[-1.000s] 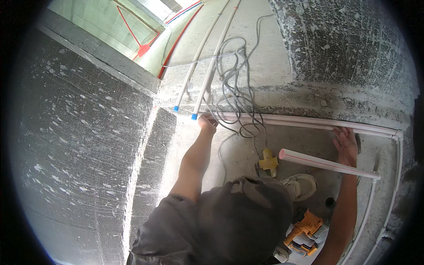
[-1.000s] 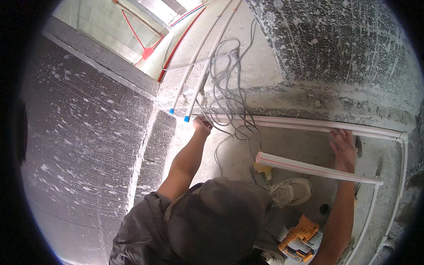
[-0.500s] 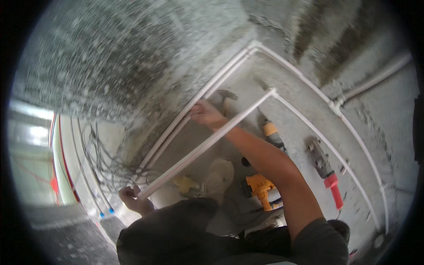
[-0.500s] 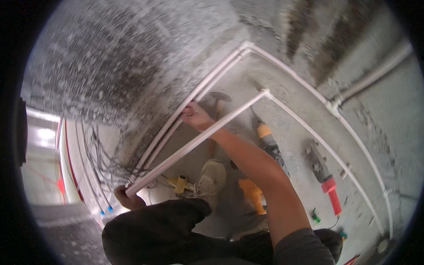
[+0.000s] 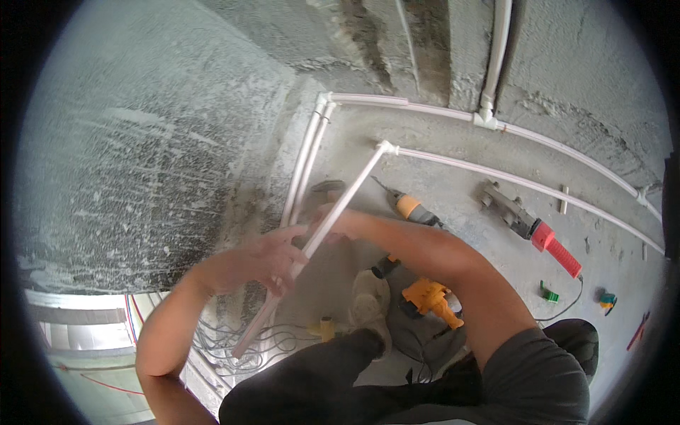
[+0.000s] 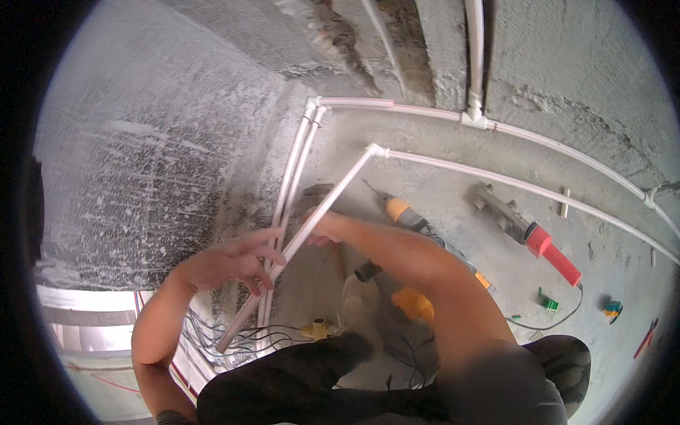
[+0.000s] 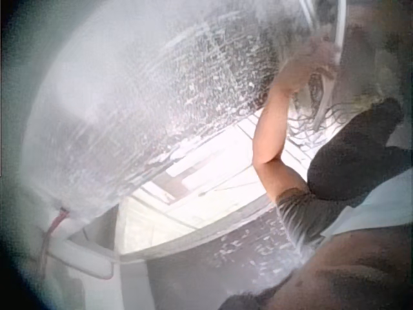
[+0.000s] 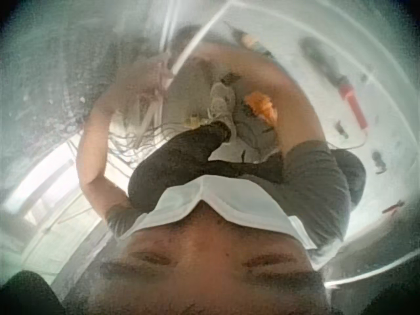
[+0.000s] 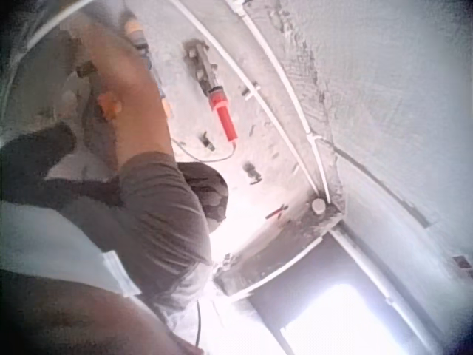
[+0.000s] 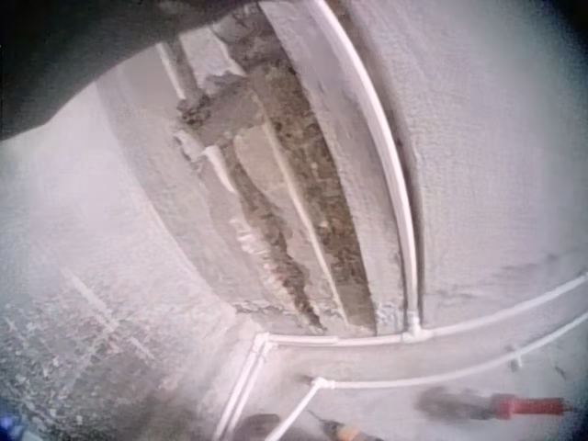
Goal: The person cuts a white PVC pipe with a red pipe cutter, then positions and secures multiple white PVC pipes along a concrete wall using a yellow power drill and a hammer. The person repeatedly adjusts pipe segments and fastens them to the wall.
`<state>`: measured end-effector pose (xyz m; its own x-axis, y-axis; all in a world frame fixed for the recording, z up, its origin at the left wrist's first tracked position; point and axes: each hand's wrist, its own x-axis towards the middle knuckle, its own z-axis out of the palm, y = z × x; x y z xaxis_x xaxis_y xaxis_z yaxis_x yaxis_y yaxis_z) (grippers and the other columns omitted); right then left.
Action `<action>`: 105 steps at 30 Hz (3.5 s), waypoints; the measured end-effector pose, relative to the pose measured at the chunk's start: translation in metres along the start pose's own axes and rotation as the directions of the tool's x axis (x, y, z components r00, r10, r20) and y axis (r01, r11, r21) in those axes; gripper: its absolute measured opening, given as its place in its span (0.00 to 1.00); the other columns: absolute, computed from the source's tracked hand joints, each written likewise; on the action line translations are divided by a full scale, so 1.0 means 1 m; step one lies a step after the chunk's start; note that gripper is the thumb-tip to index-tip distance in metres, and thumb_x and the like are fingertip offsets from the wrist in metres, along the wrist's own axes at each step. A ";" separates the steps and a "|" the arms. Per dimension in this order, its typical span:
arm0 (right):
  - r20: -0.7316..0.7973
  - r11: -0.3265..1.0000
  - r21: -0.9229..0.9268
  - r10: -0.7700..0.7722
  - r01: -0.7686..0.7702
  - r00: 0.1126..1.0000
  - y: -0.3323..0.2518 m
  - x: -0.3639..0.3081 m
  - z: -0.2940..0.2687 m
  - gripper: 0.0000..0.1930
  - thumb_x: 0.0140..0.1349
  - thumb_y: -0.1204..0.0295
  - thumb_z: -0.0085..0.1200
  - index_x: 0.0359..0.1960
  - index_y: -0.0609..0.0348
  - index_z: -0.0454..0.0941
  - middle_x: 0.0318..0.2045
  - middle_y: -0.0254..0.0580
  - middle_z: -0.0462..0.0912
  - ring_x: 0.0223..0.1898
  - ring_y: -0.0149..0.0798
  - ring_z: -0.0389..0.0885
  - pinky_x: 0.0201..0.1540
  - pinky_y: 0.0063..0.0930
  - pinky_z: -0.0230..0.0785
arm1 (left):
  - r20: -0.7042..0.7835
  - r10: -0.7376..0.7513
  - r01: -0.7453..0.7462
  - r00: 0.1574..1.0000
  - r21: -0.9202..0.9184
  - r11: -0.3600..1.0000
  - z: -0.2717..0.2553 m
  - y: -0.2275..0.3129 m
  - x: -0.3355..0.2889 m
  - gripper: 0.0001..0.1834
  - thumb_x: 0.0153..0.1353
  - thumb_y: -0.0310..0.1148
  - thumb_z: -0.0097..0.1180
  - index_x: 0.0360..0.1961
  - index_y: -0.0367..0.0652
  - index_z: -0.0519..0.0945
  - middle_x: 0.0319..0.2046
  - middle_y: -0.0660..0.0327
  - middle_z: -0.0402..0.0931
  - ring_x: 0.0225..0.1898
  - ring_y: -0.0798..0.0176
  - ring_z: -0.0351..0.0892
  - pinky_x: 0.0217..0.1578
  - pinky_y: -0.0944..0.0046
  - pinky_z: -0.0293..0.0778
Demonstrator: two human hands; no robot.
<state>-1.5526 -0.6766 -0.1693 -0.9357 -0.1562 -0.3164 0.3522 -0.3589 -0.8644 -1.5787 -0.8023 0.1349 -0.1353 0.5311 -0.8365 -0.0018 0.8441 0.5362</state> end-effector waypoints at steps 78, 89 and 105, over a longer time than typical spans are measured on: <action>-0.769 0.525 0.582 0.106 0.621 0.631 -0.070 0.055 -0.045 0.09 0.75 0.67 0.52 0.43 0.58 0.69 0.21 0.36 0.71 0.17 0.31 0.70 0.17 0.31 0.64 | 0.031 0.840 0.112 0.542 0.988 -0.109 -0.156 0.072 0.313 0.12 0.53 0.24 0.64 0.39 0.43 0.79 0.68 0.55 0.73 0.72 0.52 0.67 0.66 0.43 0.54; -0.910 0.693 0.335 0.064 0.638 0.409 -0.069 0.104 -0.043 0.11 0.76 0.66 0.51 0.43 0.63 0.69 0.31 0.49 0.80 0.32 0.41 0.79 0.37 0.43 0.72 | 0.048 0.837 0.126 0.545 0.982 -0.138 -0.158 0.070 0.313 0.25 0.57 0.25 0.63 0.58 0.40 0.79 0.62 0.58 0.80 0.73 0.56 0.65 0.66 0.41 0.53; -0.863 0.560 0.468 0.121 0.684 0.491 -0.065 0.110 -0.047 0.15 0.71 0.67 0.53 0.47 0.70 0.71 0.37 0.64 0.82 0.41 0.62 0.82 0.49 0.50 0.72 | 0.026 0.818 0.099 0.574 0.990 -0.101 -0.163 0.073 0.313 0.36 0.57 0.23 0.62 0.70 0.37 0.71 0.46 0.62 0.87 0.74 0.59 0.64 0.67 0.45 0.50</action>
<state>-1.6793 -0.6268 -0.1662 -0.4357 0.6738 -0.5968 -0.4323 -0.7382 -0.5179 -1.7829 -0.5865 -0.0688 -0.0535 0.9976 -0.0442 0.9677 0.0408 -0.2489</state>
